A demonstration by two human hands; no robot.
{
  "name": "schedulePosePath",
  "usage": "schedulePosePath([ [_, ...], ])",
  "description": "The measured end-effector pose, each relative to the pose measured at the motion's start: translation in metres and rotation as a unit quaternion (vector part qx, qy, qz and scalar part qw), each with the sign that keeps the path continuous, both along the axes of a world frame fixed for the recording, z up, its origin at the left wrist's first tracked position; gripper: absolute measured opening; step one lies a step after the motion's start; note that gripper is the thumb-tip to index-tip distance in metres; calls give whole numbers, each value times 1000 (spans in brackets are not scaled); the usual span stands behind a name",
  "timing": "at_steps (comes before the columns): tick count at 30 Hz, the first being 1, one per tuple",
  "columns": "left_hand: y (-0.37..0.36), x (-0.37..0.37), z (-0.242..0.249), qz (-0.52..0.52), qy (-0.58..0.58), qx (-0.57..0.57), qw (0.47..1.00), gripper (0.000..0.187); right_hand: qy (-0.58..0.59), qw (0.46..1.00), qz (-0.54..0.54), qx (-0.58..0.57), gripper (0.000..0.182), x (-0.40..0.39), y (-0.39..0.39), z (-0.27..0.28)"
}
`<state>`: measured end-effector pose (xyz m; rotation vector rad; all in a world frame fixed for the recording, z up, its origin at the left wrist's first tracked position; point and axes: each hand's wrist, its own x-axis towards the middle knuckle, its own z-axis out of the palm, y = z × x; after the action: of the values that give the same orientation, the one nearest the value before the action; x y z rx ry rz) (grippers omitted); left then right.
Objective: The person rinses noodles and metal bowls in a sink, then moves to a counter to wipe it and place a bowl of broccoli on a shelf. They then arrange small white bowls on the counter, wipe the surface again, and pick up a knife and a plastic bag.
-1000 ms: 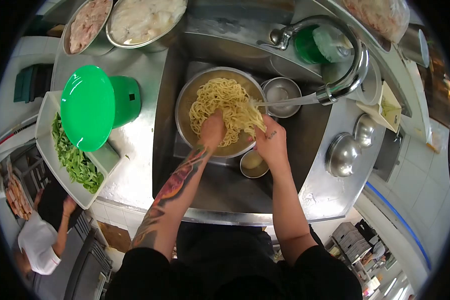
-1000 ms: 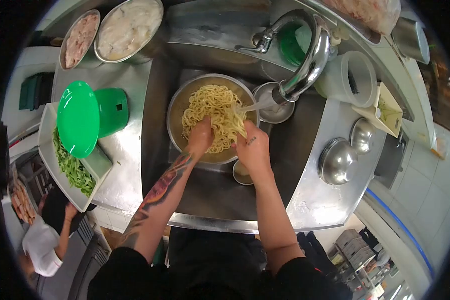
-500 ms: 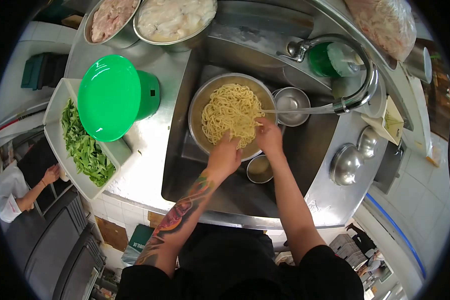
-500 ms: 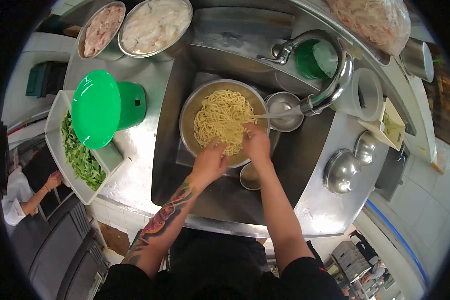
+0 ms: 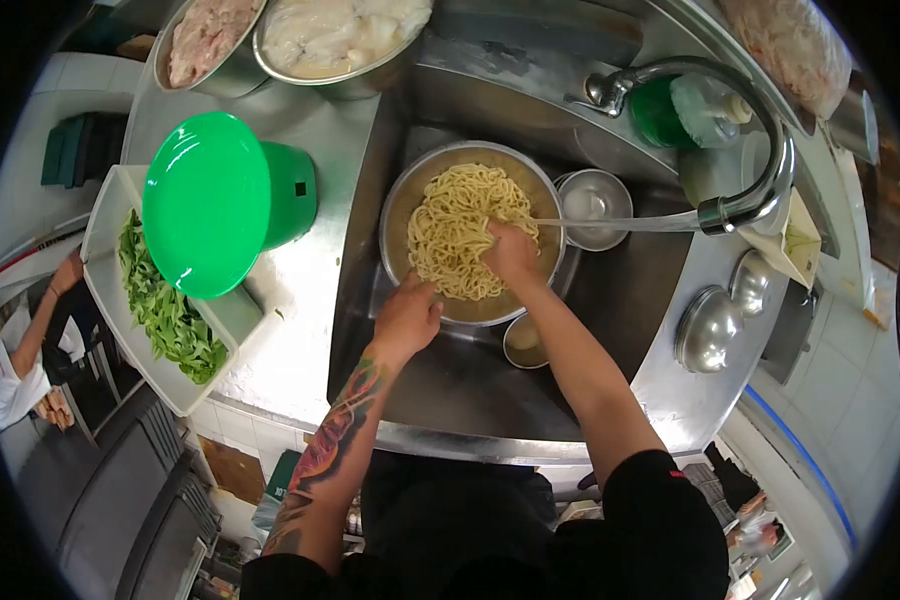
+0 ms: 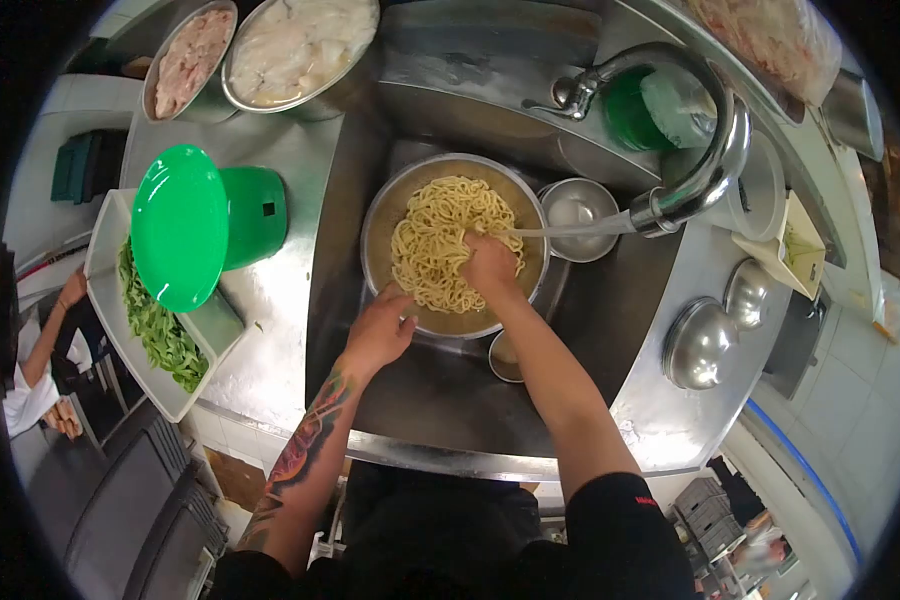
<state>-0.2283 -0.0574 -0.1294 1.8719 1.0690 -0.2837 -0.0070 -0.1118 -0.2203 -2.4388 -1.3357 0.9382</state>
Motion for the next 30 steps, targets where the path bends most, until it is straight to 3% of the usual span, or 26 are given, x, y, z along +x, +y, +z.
schedulePosePath([
  [3,-1,-2,-3,-3,-7,23,1000,32,35,999,-36,15,40,7,-3,82],
  [5,0,1,0,-6,-16,36,999,32,60,994,-47,79,45,9,-10,117],
  [8,3,13,6,-26,5,16,1000,30,68,991,-75,84,45,9,-12,170],
  [11,4,26,-2,-56,37,-15,998,33,78,983,-93,139,41,2,-10,200],
  [14,-5,32,-42,-79,48,-23,995,36,60,976,-83,190,38,1,-9,206],
  [16,-16,43,-74,-75,82,88,990,37,55,977,-89,186,37,2,-8,204],
  [17,-25,42,-104,-77,84,84,990,37,47,977,-94,183,37,3,-9,202],
  [19,-42,42,-170,-36,32,285,957,47,49,978,-109,171,36,8,-14,181],
  [20,-42,47,-190,-38,32,282,958,47,52,978,-123,161,36,10,-18,167],
  [22,-29,57,-211,-181,126,246,944,48,43,984,-126,120,37,11,-26,137],
  [23,-22,60,-216,-183,125,247,943,48,32,988,-127,84,37,13,-29,119],
  [25,-12,64,-204,-72,57,137,986,35,34,993,-99,62,42,14,-39,72],
  [27,4,71,-144,-102,56,115,986,33,42,996,-67,43,48,5,-38,38],
  [29,19,80,-82,-134,54,105,984,32,-39,997,13,-70,57,-12,-19,16],
  [30,19,82,-56,-91,10,118,989,33,-17,994,21,-101,75,-16,-10,0],
])
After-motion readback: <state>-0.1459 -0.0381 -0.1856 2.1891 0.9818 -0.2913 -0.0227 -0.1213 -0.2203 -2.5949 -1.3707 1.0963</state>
